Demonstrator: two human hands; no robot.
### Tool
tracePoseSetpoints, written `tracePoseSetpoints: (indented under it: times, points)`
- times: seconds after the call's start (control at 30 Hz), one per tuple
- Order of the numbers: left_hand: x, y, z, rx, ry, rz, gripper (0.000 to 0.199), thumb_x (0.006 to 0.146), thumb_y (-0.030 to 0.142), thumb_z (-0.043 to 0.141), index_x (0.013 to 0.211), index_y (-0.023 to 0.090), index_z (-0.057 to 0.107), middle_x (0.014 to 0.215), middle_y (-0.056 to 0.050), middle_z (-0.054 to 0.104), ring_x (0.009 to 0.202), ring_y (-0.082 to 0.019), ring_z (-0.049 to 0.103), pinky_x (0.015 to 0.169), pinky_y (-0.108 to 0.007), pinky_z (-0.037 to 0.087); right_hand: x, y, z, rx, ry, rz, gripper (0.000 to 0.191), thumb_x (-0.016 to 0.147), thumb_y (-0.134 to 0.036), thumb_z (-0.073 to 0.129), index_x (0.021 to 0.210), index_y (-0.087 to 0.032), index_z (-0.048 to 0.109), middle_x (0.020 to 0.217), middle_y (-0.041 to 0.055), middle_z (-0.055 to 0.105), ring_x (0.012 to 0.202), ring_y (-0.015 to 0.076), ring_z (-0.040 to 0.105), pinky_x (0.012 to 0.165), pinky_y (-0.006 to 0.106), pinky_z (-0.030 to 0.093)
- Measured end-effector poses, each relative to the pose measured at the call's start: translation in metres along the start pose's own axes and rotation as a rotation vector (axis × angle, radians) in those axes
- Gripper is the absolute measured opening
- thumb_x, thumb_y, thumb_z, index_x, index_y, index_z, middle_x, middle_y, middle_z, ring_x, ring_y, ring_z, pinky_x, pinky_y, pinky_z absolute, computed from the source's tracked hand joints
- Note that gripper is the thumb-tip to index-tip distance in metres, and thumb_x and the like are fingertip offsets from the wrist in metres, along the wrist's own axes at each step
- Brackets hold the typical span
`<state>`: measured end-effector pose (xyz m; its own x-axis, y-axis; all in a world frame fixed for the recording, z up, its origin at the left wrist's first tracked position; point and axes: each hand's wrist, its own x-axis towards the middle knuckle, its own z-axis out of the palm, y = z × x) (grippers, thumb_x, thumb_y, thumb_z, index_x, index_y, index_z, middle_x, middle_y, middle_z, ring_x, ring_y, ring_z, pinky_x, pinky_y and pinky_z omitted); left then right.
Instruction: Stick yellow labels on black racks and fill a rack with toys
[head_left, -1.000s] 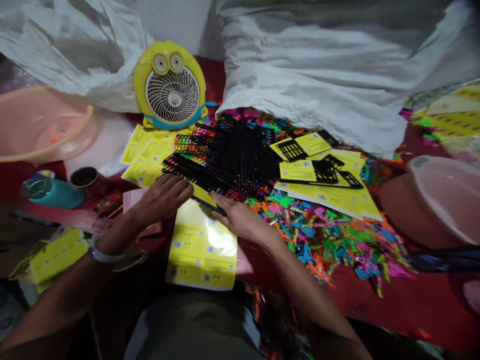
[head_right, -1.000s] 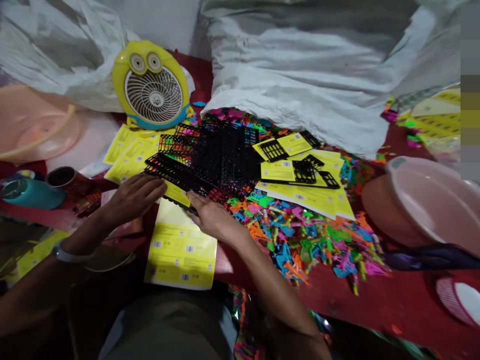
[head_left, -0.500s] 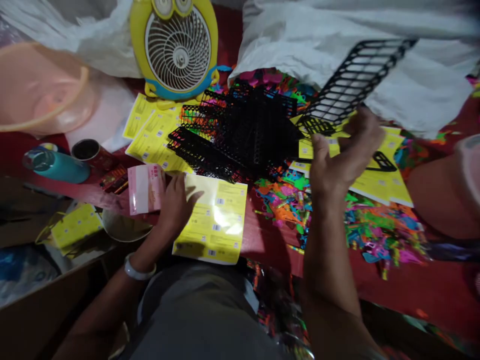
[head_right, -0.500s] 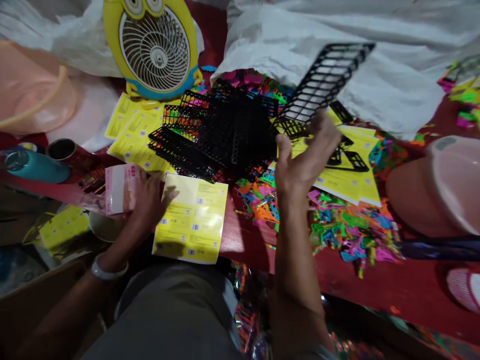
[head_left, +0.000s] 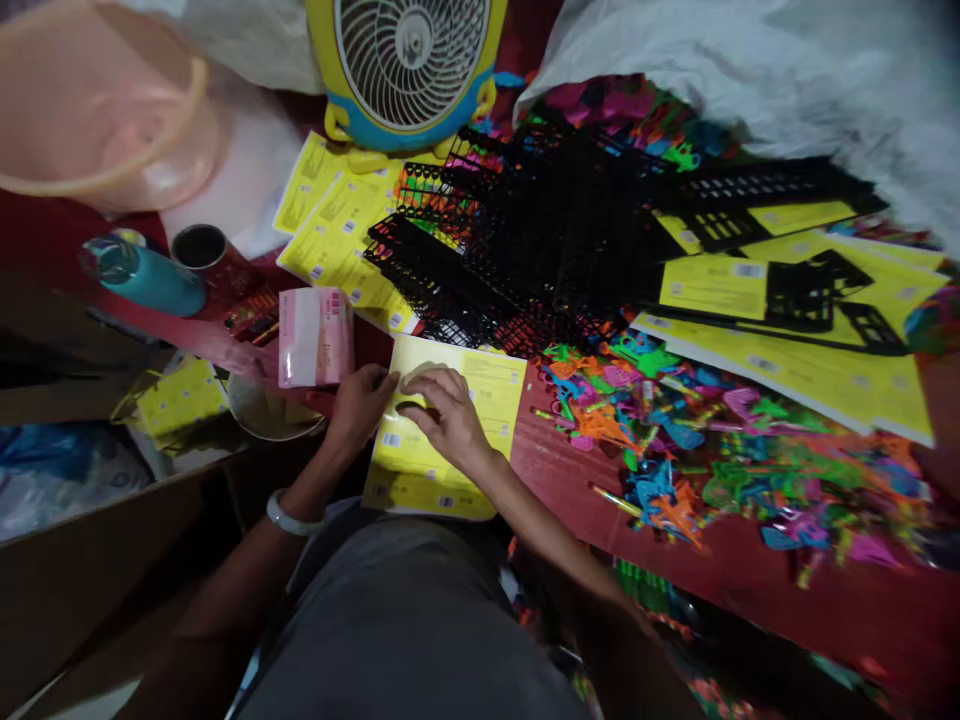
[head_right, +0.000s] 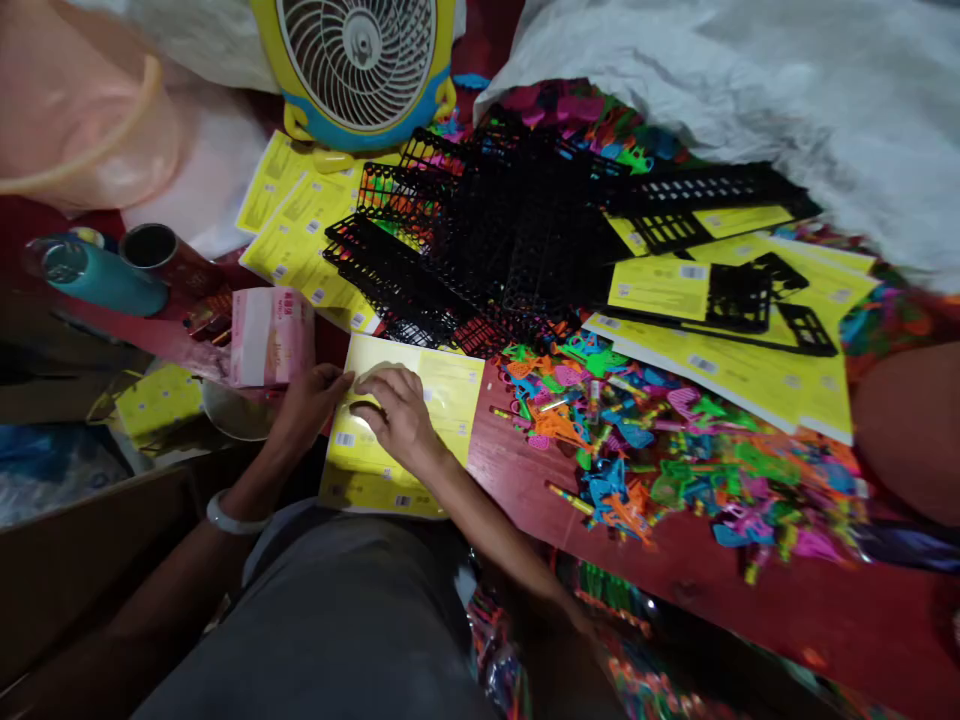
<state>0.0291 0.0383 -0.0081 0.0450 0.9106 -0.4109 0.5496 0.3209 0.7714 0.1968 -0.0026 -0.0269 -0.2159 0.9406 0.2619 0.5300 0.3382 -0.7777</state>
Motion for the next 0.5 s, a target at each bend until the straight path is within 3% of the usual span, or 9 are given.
tracePoseSetpoints:
  times: [0.17,0.5]
  points:
    - [-0.008,0.012,-0.002,-0.068,0.013,0.010,0.030,0.090,0.043,0.052,0.081,0.017,0.065,0.077,-0.003,0.066,0.072,-0.016,0.057,0.063,-0.026,0.041,-0.005,-0.012,0.012,-0.105,0.090,-0.020,0.020,0.095,-0.024,0.068,0.116,-0.027,0.068,0.109,0.0070,0.069,0.105,0.0267,0.060,0.092,0.044,0.044]
    - [-0.020,0.027,-0.004,-0.085,0.013,0.016,0.024,0.089,0.034,0.053,0.072,0.018,0.059,0.068,0.002,0.057,0.067,-0.015,0.052,0.065,-0.027,0.035,-0.005,-0.028,0.007,-0.077,0.170,0.039,0.013,0.092,-0.012,0.065,0.097,-0.024,0.063,0.095,0.0035,0.067,0.095,0.0238,0.059,0.086,0.038,0.043]
